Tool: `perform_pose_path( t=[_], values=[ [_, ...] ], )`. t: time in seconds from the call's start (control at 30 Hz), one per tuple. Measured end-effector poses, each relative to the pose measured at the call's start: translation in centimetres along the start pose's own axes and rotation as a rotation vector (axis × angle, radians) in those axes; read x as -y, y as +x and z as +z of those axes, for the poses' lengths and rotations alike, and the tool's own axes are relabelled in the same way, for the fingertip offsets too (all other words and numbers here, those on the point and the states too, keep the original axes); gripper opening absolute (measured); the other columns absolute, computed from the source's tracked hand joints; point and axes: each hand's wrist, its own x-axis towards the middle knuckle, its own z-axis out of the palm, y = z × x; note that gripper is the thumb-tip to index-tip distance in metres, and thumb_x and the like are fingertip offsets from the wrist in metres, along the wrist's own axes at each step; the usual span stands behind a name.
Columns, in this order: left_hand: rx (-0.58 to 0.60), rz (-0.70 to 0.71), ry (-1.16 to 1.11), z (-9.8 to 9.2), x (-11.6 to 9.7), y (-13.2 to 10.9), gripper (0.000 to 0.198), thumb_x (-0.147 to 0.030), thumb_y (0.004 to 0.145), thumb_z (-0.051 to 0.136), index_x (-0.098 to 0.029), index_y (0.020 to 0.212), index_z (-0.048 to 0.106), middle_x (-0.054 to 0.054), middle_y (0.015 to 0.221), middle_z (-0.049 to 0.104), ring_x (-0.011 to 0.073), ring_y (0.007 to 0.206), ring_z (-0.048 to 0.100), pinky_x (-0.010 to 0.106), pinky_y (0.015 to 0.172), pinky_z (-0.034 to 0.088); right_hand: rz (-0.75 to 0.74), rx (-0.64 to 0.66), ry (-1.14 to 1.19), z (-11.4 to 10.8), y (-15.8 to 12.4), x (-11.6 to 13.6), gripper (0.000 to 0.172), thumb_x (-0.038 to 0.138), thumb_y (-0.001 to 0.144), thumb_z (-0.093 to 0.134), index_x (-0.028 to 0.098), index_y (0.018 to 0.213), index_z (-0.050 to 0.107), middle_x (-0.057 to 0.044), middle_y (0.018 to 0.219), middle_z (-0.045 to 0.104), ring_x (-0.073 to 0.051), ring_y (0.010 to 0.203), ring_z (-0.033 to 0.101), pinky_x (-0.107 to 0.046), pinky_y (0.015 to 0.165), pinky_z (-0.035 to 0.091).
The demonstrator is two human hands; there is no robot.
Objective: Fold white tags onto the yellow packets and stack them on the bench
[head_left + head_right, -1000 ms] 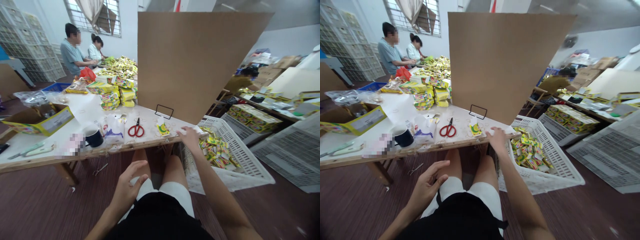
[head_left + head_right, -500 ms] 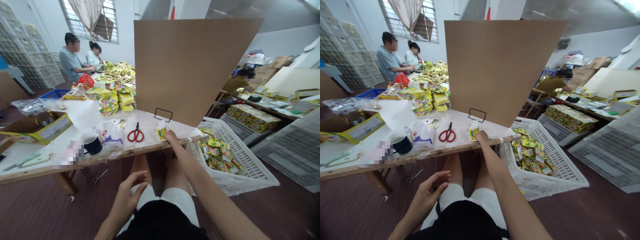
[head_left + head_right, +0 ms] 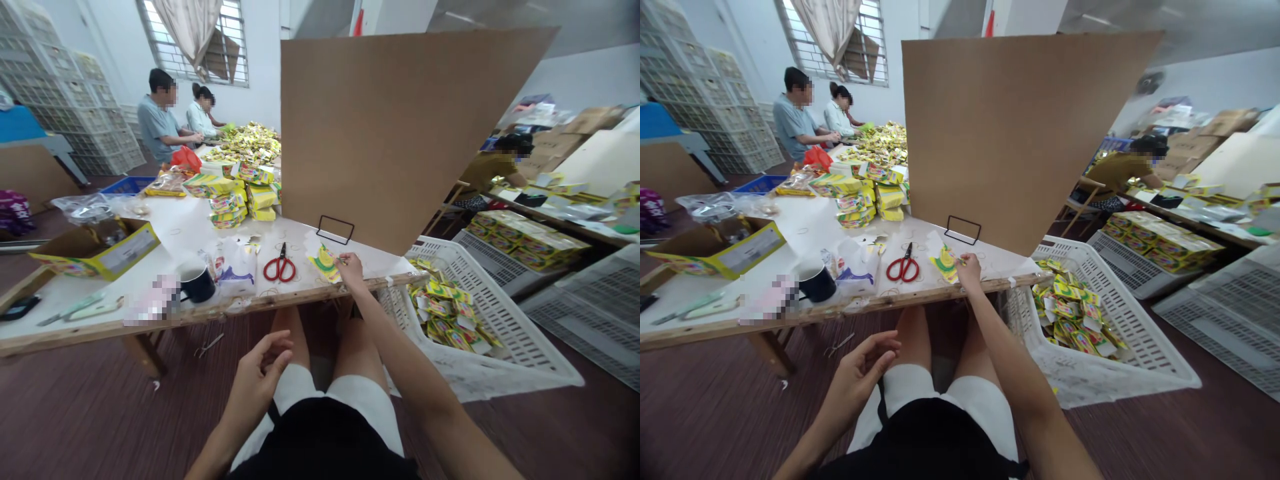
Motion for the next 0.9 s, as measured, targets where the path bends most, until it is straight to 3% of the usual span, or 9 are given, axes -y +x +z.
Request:
perform_pose_path(
  t=[0.2, 0.27, 0.37, 0.43, 0.5, 0.6, 0.73, 0.9],
  values=[
    [-0.141, -0.057, -0.286, 0.5, 0.3, 0.2, 0.039, -0.037, 0.082, 0.059, -0.012, 0.111, 0.055, 0.013, 0.104, 0.068, 0.0241, 0.092, 0.065, 0.035, 0.079, 0.052, -0.258, 0.284, 0.278, 2.8, -14.5, 1.2, 0.017, 0.03, 0.087, 0.054, 0.017, 0.097, 0.051, -0.004, 0.087, 0.068, -0.018, 0.076, 0.064, -0.029, 0.066, 0.052],
    [-0.171, -0.061, -0.303, 0.3, 0.5, 0.2, 0.036, -0.035, 0.081, 0.061, -0.011, 0.107, 0.058, 0.012, 0.1, 0.07, 0.0244, 0.089, 0.066, 0.034, 0.076, 0.053, -0.452, 0.249, 0.218, 2.4, -17.0, 1.4, 0.018, 0.028, 0.084, 0.058, 0.017, 0.098, 0.054, -0.008, 0.101, 0.066, -0.021, 0.088, 0.061, -0.034, 0.077, 0.049],
    [-0.065, -0.062, -0.324, -0.1, 0.6, 0.1, 0.032, -0.03, 0.08, 0.063, -0.012, 0.106, 0.058, 0.01, 0.099, 0.07, 0.0247, 0.09, 0.065, 0.032, 0.074, 0.053, -0.757, 0.172, -0.071, 0.6, -17.5, 1.9, 0.046, 0.019, 0.078, 0.065, 0.021, 0.121, 0.05, -0.01, 0.133, 0.049, -0.027, 0.112, 0.046, -0.043, 0.096, 0.035],
    [0.027, -0.063, -0.322, -0.3, 0.5, 0.0, 0.03, -0.026, 0.079, 0.063, -0.014, 0.106, 0.059, 0.009, 0.099, 0.07, 0.0245, 0.091, 0.064, 0.031, 0.073, 0.052, -0.869, 0.258, -0.216, -0.6, -16.9, 2.2, 0.062, 0.015, 0.076, 0.065, 0.024, 0.133, 0.041, -0.009, 0.138, 0.044, -0.027, 0.112, 0.044, -0.043, 0.096, 0.034],
    [0.083, -0.065, -0.297, -0.3, 0.3, -0.1, 0.029, -0.024, 0.08, 0.063, -0.014, 0.106, 0.059, 0.009, 0.099, 0.07, 0.0243, 0.091, 0.064, 0.031, 0.072, 0.052, -0.904, 0.357, -0.257, -1.2, -16.5, 2.4, 0.064, 0.015, 0.077, 0.065, 0.024, 0.134, 0.039, -0.009, 0.135, 0.048, -0.026, 0.109, 0.046, -0.042, 0.093, 0.035],
    [0.118, -0.068, -0.25, -0.2, 0.0, -0.4, 0.026, -0.026, 0.08, 0.062, -0.014, 0.104, 0.061, 0.008, 0.096, 0.07, 0.024, 0.088, 0.064, 0.029, 0.07, 0.051, -0.866, 0.403, -0.173, -1.4, -16.5, 2.2, 0.052, 0.011, 0.076, 0.064, 0.022, 0.124, 0.046, -0.009, 0.123, 0.053, -0.024, 0.108, 0.048, -0.04, 0.091, 0.037],
    [0.105, -0.094, -0.216, -0.1, -0.1, -0.4, 0.028, -0.035, 0.079, 0.063, -0.013, 0.096, 0.065, 0.006, 0.088, 0.07, 0.0222, 0.08, 0.064, 0.026, 0.065, 0.049, -0.723, 0.373, 0.065, -1.0, -16.9, 1.9, 0.035, 0.003, 0.073, 0.06, 0.02, 0.102, 0.052, -0.004, 0.102, 0.054, -0.018, 0.092, 0.053, -0.029, 0.08, 0.043],
    [0.102, -0.35, -0.532, 0.3, -0.3, -0.6, 0.047, -0.053, 0.074, 0.063, -0.01, 0.09, 0.068, 0.007, 0.078, 0.072, 0.0216, 0.072, 0.065, 0.027, 0.064, 0.049, -0.556, 0.348, 0.296, -1.0, -17.3, 2.3, 0.02, 0.007, 0.074, 0.06, 0.019, 0.089, 0.054, 0.001, 0.085, 0.052, -0.01, 0.065, 0.048, -0.021, 0.057, 0.04]
  ],
)
